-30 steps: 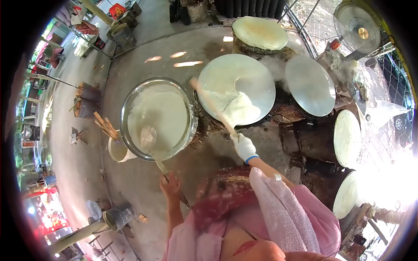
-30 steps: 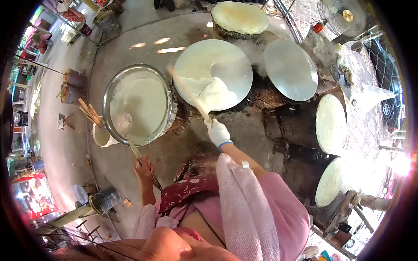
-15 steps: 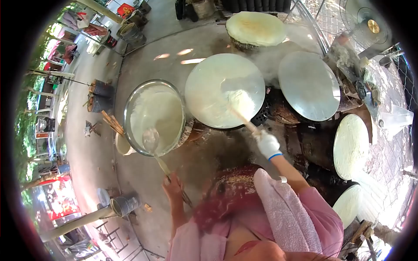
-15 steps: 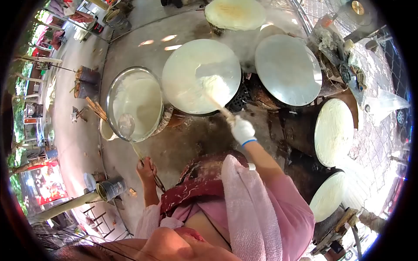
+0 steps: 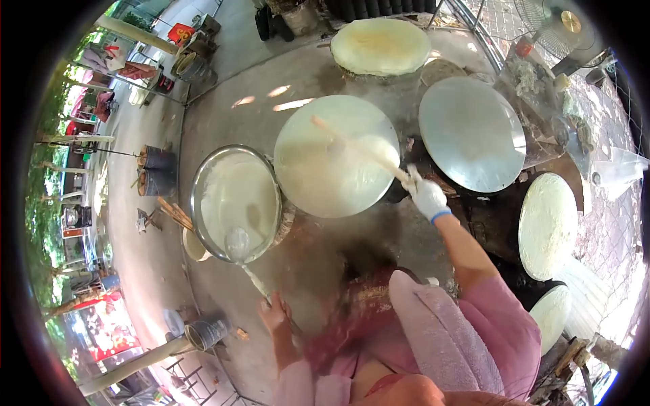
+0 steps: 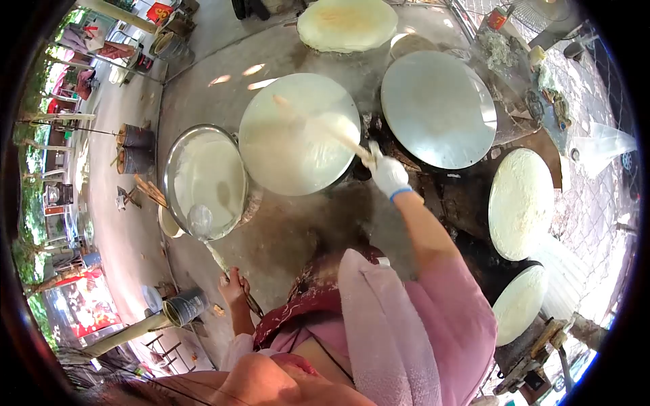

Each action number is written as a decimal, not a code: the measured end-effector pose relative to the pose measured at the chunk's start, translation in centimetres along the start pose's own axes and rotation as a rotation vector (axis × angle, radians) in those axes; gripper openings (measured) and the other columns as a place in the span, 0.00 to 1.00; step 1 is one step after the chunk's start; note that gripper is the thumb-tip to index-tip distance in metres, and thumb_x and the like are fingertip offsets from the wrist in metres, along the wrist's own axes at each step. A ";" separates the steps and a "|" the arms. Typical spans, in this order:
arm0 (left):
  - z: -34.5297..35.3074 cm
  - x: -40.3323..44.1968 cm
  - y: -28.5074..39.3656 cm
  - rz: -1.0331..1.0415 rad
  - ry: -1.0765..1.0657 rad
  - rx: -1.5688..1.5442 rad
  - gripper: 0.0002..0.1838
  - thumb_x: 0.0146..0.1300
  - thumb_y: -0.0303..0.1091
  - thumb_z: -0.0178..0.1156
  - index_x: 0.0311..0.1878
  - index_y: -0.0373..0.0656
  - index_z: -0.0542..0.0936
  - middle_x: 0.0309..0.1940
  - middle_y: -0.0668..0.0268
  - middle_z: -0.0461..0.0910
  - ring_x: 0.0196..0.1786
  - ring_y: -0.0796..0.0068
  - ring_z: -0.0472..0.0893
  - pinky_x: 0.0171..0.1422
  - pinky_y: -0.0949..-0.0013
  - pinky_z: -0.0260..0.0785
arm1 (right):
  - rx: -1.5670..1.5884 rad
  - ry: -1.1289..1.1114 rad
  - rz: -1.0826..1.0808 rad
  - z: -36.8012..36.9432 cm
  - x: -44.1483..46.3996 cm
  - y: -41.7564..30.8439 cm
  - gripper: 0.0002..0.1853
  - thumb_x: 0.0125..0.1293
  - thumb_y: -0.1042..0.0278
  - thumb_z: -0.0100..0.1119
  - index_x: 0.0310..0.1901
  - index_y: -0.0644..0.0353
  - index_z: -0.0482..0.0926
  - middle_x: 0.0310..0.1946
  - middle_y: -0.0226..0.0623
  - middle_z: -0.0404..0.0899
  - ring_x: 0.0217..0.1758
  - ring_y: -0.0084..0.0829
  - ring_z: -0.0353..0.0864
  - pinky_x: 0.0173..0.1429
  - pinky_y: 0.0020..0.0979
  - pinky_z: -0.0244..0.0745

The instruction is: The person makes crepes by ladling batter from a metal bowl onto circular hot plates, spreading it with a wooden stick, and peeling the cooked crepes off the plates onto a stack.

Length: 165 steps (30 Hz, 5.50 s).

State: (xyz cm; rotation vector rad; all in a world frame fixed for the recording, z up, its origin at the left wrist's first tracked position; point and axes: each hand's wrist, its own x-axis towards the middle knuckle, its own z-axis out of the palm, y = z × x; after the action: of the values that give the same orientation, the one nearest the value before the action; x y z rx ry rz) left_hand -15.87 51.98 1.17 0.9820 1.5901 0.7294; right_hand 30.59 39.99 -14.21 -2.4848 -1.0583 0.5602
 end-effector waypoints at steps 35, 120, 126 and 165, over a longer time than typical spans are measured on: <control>14.7 11.3 9.3 0.190 -0.580 0.276 0.13 0.69 0.37 0.57 0.30 0.43 0.69 0.19 0.70 0.69 0.15 0.79 0.67 0.17 0.70 0.57 | 1.001 -0.273 0.457 -2.8 -5.8 -3.9 0.25 0.68 0.49 0.60 0.64 0.50 0.78 0.26 0.21 0.75 0.23 0.15 0.67 0.24 0.21 0.61; 39.3 2.1 6.0 0.319 -0.684 0.414 0.15 0.70 0.38 0.57 0.32 0.37 0.73 0.20 0.61 0.73 0.23 0.71 0.73 0.28 0.62 0.68 | 0.727 0.177 0.579 -20.8 -3.7 19.6 0.17 0.68 0.51 0.64 0.49 0.54 0.87 0.24 0.22 0.78 0.26 0.17 0.73 0.34 0.25 0.71; 38.4 3.6 1.3 0.512 -0.538 0.587 0.12 0.72 0.36 0.55 0.33 0.42 0.70 0.18 0.70 0.66 0.18 0.80 0.65 0.20 0.71 0.57 | 0.876 -0.089 0.610 -24.5 -1.7 24.0 0.16 0.69 0.57 0.63 0.52 0.56 0.85 0.23 0.23 0.76 0.24 0.13 0.70 0.27 0.21 0.65; 44.9 -1.5 3.3 0.748 -0.433 0.948 0.13 0.71 0.37 0.54 0.41 0.34 0.74 0.29 0.42 0.79 0.34 0.41 0.81 0.38 0.48 0.71 | 0.753 -0.592 0.212 -29.5 2.8 29.8 0.22 0.66 0.60 0.66 0.61 0.57 0.80 0.31 0.25 0.81 0.26 0.17 0.70 0.32 0.20 0.70</control>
State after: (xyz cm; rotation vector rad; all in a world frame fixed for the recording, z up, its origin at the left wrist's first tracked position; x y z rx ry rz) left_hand 28.59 50.67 -5.77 2.3194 1.1239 0.1460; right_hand 64.61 17.42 -4.30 -1.7856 -0.5780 1.5026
